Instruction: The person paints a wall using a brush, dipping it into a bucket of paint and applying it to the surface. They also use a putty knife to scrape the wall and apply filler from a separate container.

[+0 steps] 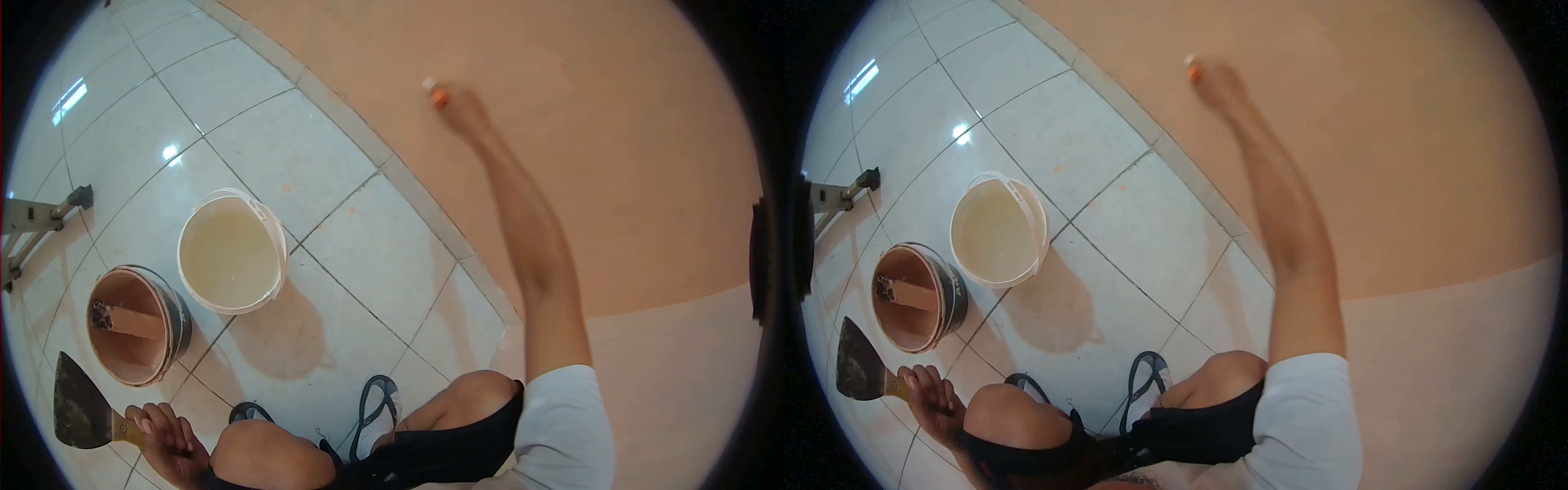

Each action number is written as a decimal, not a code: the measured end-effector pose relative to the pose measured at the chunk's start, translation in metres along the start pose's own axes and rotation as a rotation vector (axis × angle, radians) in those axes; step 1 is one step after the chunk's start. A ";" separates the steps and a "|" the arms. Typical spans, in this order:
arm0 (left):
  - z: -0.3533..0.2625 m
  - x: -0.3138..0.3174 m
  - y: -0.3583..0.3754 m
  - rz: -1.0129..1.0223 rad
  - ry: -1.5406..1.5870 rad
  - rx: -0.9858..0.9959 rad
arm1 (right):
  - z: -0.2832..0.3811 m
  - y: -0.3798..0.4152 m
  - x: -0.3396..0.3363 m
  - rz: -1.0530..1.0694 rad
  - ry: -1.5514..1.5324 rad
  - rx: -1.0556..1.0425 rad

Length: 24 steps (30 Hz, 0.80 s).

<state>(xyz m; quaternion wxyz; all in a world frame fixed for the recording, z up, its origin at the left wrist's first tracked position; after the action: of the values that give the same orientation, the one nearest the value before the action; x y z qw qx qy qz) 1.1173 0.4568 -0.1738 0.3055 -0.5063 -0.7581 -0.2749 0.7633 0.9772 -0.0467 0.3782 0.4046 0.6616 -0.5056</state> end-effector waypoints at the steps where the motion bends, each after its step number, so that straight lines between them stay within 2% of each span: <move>1: 0.001 0.001 -0.001 -0.014 0.007 -0.002 | -0.021 -0.024 -0.035 0.048 0.151 0.101; 3: 0.004 0.001 -0.002 -0.054 0.023 0.000 | -0.044 -0.051 -0.134 -0.086 0.316 0.161; 6: 0.012 -0.010 -0.010 0.000 0.033 -0.029 | -0.019 -0.057 -0.255 -0.402 0.713 -0.169; 8: 0.017 -0.007 -0.014 0.007 0.041 -0.063 | -0.035 -0.066 -0.269 -0.390 0.930 0.029; 9: 0.018 -0.007 -0.015 0.004 0.042 -0.073 | -0.040 -0.070 -0.273 -0.386 1.028 0.126; 11: 0.019 -0.006 -0.013 0.022 0.063 -0.066 | -0.056 -0.052 -0.228 -0.308 0.845 -0.134; 12: 0.018 -0.005 -0.012 0.030 0.073 -0.063 | -0.052 -0.040 -0.192 -0.146 0.917 -0.112; 13: 0.017 -0.005 -0.010 0.018 0.074 -0.067 | -0.036 -0.012 -0.153 -0.086 0.862 -0.092; 14: 0.015 -0.005 -0.008 0.009 0.074 -0.067 | -0.040 0.009 -0.097 -0.009 0.859 -0.190; 15: 0.013 -0.004 -0.008 0.004 0.076 -0.060 | -0.026 0.038 -0.052 0.030 0.704 -0.301; 16: 0.011 -0.004 -0.007 0.019 0.080 -0.055 | -0.018 0.060 -0.007 0.144 0.705 -0.298; 17: 0.011 -0.004 -0.006 0.035 0.084 -0.050 | 0.016 0.083 -0.006 0.238 0.500 -0.321; 20: 0.009 -0.003 -0.005 0.062 0.073 -0.029 | 0.012 0.085 -0.009 0.179 0.065 -0.152; 22: 0.009 -0.001 -0.004 0.059 0.054 -0.038 | -0.024 0.055 -0.052 0.080 0.045 -0.011; 24: 0.011 -0.002 -0.004 0.041 0.039 -0.055 | -0.059 0.014 -0.138 0.044 0.318 0.046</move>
<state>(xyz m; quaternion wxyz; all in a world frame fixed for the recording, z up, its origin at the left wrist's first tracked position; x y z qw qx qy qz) 1.1118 0.4621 -0.1826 0.3115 -0.5247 -0.7336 -0.2991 0.8237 1.0162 0.0857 0.2702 0.5028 0.6922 -0.4417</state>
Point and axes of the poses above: each hand's wrist, its own y-axis away from the middle knuckle, its own x-axis out of the palm, z = x × y, the point moved 5 cm from there along -y, towards the middle knuckle, and after that the axes turned 4 degrees about y, right-handed, at the moved point
